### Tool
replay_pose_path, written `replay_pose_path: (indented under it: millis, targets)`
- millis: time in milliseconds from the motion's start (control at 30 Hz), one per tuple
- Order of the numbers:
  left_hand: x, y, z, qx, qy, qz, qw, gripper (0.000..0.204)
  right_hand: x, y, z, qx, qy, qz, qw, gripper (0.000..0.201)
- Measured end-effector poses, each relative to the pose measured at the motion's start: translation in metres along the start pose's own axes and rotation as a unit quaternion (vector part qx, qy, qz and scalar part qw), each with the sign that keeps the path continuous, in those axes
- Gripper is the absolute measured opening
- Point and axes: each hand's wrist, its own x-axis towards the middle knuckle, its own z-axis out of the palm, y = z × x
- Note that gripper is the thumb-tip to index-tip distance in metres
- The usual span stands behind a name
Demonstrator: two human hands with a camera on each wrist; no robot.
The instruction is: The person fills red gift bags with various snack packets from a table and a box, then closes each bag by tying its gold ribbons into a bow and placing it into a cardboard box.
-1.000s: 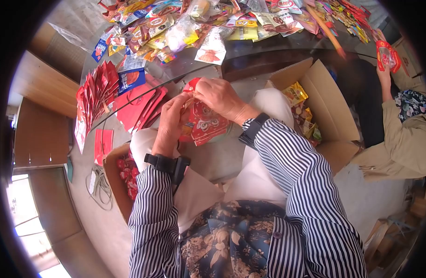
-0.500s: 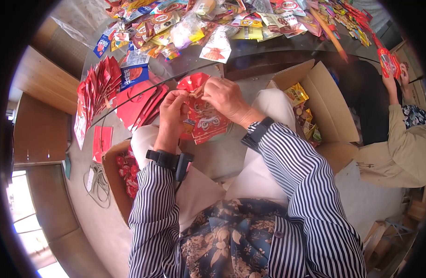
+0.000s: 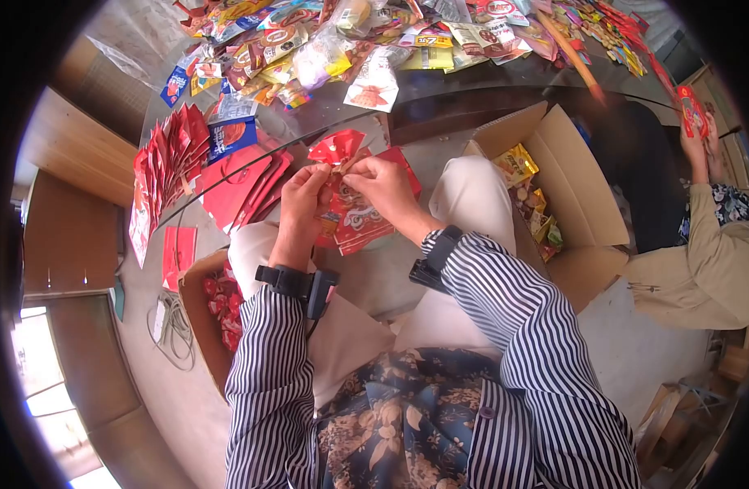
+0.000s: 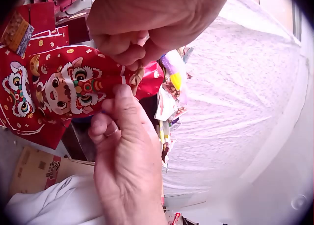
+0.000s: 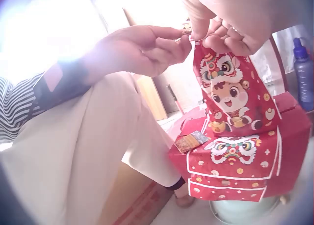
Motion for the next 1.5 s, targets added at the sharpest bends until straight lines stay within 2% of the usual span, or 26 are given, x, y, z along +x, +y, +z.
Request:
replay_pose_path:
  millis: [133,233,433,533,633,733,833,933,1033,1133,1233,1333,1433,1500]
  targets:
    - [-0.002,0.001,0.003,0.002,0.004,0.001,1.000,0.013,0.001,0.000,0.005,0.071,0.012,0.046,0.996,0.014]
    - [-0.002,0.002,0.001,0.003,-0.008,0.003,1.000,0.013,0.002,0.001,0.008,0.104,0.010,0.035,0.994,0.012]
    - [0.000,0.000,-0.002,0.005,0.002,0.034,0.999,0.009,0.004,0.009,0.004,0.056,0.044,-0.005,0.997,0.005]
    - [-0.001,0.000,-0.001,0.003,0.038,0.054,0.998,0.009,-0.002,0.004,-0.013,-0.118,0.068,-0.056,0.989,0.005]
    - [0.005,-0.008,-0.004,0.013,0.040,0.059,0.997,0.009,-0.011,-0.004,-0.015,-0.185,0.083,-0.229,0.952,0.006]
    - [0.006,-0.010,-0.007,0.033,0.028,0.071,0.997,0.010,-0.012,-0.008,-0.014,-0.179,0.072,-0.313,0.930,0.012]
    - [0.003,-0.008,-0.007,0.051,0.026,0.070,0.996,0.010,-0.016,-0.012,-0.021,-0.051,0.047,-0.120,0.990,0.018]
    - [0.004,-0.011,-0.011,0.053,0.023,0.081,0.995,0.010,-0.012,-0.003,-0.024,-0.036,0.018,-0.054,0.998,0.023]
    - [0.004,-0.012,-0.013,0.074,0.023,0.093,0.993,0.011,-0.017,-0.010,-0.024,-0.002,-0.033,0.094,0.995,0.024]
    - [0.002,-0.008,-0.012,0.071,0.008,0.080,0.994,0.011,-0.013,0.000,-0.019,0.089,-0.041,0.119,0.988,0.025]
    - [-0.002,-0.004,-0.009,0.074,0.009,0.074,0.995,0.012,-0.011,0.005,-0.018,0.130,-0.004,0.103,0.986,0.025]
    - [-0.004,-0.004,-0.006,0.046,0.004,0.073,0.996,0.013,-0.015,-0.003,-0.019,0.104,-0.002,0.116,0.988,0.024]
    - [-0.002,-0.004,-0.004,0.048,0.008,0.063,0.997,0.014,-0.018,0.006,-0.013,0.076,-0.051,0.109,0.990,0.022]
    - [-0.004,-0.002,-0.004,0.055,0.010,0.059,0.997,0.014,-0.018,0.010,-0.003,-0.006,-0.013,-0.002,1.000,0.019]
